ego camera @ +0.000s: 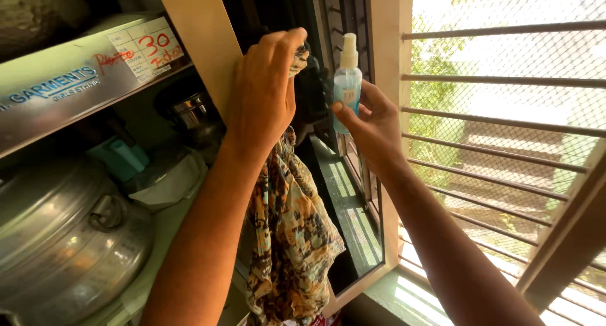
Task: The person sprays a liquid onto a mirror and a window, then wipes them down with a cloth.
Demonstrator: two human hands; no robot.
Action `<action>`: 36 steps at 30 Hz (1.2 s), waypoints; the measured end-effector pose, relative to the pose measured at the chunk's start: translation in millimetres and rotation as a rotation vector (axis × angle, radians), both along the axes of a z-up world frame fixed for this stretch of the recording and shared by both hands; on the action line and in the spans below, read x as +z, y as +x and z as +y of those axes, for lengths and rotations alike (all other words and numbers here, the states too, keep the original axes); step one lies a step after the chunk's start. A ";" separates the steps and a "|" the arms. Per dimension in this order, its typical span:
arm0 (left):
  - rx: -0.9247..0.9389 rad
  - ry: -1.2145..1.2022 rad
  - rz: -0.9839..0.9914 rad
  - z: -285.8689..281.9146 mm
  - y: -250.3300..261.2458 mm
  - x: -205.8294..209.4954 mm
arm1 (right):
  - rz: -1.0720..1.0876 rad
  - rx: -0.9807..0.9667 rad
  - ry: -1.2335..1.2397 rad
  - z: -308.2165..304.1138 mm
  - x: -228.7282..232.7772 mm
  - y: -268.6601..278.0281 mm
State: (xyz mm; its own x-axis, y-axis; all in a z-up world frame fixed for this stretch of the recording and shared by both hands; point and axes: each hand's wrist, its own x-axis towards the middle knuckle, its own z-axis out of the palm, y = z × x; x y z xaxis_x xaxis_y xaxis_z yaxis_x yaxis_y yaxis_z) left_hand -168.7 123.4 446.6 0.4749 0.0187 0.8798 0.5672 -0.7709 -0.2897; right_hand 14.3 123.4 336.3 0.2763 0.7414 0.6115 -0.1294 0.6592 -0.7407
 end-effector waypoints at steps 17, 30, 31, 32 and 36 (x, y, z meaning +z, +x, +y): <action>-0.150 -0.435 -0.405 -15.1 98.2 -31.2 | -0.165 -0.088 0.106 -9.6 32.9 41.8; -0.320 -0.653 -0.562 -46.6 125.3 -44.4 | 0.024 0.529 0.080 -28.0 -33.5 49.0; -0.342 -0.644 -0.540 -47.5 123.7 -47.2 | 0.069 0.546 0.089 -27.2 -32.4 47.7; -0.367 -0.626 -0.513 -46.0 121.6 -46.4 | 0.114 0.561 0.109 -24.7 -27.3 45.8; -0.439 -0.667 -0.510 -43.5 110.1 -51.4 | 0.062 0.553 0.131 -27.0 -10.7 50.4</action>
